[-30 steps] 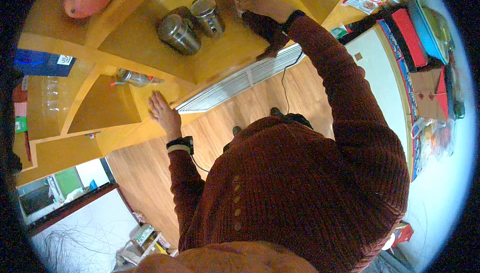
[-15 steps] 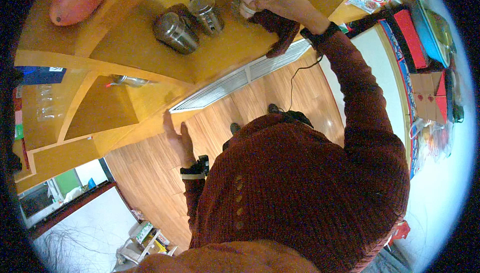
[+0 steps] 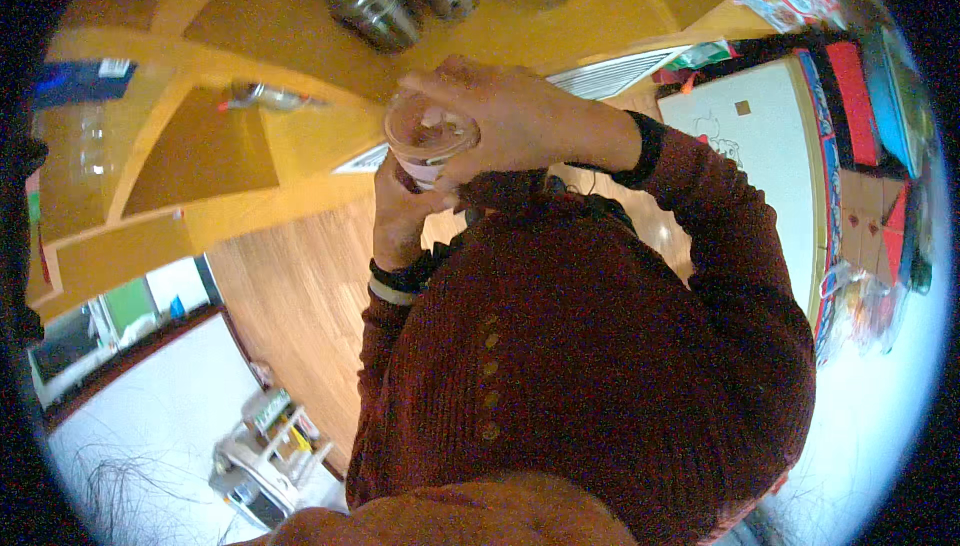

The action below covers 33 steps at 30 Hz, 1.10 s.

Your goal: The person wipes several metal and plastic containers on a wooden shelf with a dark cloth, then takes a pink plastic container to the kitchen sink. They rinse the container under running water and scrub its interior with a white sponge before rinsing again.

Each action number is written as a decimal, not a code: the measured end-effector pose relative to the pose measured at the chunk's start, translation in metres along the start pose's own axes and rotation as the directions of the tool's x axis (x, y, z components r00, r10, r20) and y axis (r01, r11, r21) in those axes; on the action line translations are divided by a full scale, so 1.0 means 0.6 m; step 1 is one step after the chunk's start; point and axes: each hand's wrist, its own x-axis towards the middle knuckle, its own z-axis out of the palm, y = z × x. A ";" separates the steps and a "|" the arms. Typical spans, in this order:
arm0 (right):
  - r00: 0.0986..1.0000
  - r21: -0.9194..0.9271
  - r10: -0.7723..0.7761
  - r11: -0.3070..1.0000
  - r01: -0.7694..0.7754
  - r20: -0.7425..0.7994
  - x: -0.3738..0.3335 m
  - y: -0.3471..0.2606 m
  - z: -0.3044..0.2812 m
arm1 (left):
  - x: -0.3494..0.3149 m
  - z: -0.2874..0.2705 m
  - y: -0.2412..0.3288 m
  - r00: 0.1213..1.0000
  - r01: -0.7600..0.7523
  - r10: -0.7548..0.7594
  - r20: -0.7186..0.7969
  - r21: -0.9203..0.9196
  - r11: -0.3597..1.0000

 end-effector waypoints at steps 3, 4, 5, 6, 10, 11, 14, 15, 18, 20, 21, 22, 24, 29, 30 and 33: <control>1.000 0.063 -0.008 0.998 0.006 0.029 0.017 -0.016 0.015 | -0.024 -0.013 -0.002 0.983 -0.130 0.136 -0.125 0.054 0.990; 0.999 0.077 -0.020 0.997 0.018 0.031 0.022 -0.020 0.017 | -0.032 -0.018 -0.004 0.969 -0.189 0.201 -0.141 0.089 0.978; 0.998 0.113 -0.041 0.993 0.036 0.041 0.028 -0.023 0.018 | -0.039 -0.023 -0.005 0.953 -0.250 0.256 -0.161 0.056 0.967; 0.997 0.147 -0.063 0.988 0.055 0.051 0.032 -0.025 0.017 | -0.050 -0.027 -0.006 0.940 -0.269 0.278 -0.200 0.070 0.961; 0.983 0.245 -0.179 0.955 0.166 0.034 0.066 -0.041 0.030 | -0.107 -0.041 -0.006 0.848 -0.293 0.367 -0.383 0.239 0.926; 0.988 0.233 -0.140 0.965 0.120 0.072 0.068 -0.048 0.028 | -0.119 -0.044 -0.004 0.822 -0.281 0.394 -0.412 0.309 0.909; 0.948 0.185 -0.306 0.940 0.287 0.086 0.091 -0.068 0.043 | -0.155 -0.050 0.002 0.755 -0.249 0.463 -0.464 0.450 0.858; 0.905 0.131 -0.419 0.903 0.409 0.066 0.099 -0.075 0.056 | -0.167 -0.049 0.002 0.728 -0.245 0.499 -0.470 0.502 0.830; 0.883 0.195 -0.398 0.914 0.356 0.250 0.104 -0.099 0.080 | -0.195 -0.045 0.001 0.629 -0.200 0.612 -0.479 0.661 0.723; 0.870 0.217 -0.462 0.879 0.424 0.171 0.120 -0.112 0.106 | -0.216 -0.046 -0.001 0.566 -0.141 0.664 -0.488 0.737 0.662; 0.873 0.233 -0.467 0.873 0.430 0.142 0.129 -0.122 0.120 | -0.230 -0.049 0.000 0.540 -0.105 0.678 -0.499 0.759 0.643; 0.875 0.249 -0.471 0.866 0.435 0.111 0.135 -0.128 0.133 | -0.242 -0.051 -0.001 0.514 -0.067 0.691 -0.508 0.779 0.623; 0.877 0.276 -0.455 0.872 0.404 0.156 0.146 -0.140 0.155 | -0.264 -0.058 -0.002 0.479 -0.046 0.713 -0.512 0.797 0.603; 0.837 0.352 -0.466 0.864 0.360 0.288 0.169 -0.160 0.201 | -0.309 -0.061 -0.010 0.421 0.050 0.718 -0.554 0.804 0.592; 0.835 0.360 -0.474 0.858 0.366 0.279 0.169 -0.166 0.210 | -0.318 -0.060 -0.013 0.413 0.059 0.702 -0.581 0.786 0.616; 0.801 0.382 -0.549 0.811 0.442 0.239 0.175 -0.191 0.238 | -0.351 -0.070 -0.018 0.398 0.012 0.672 -0.625 0.735 0.677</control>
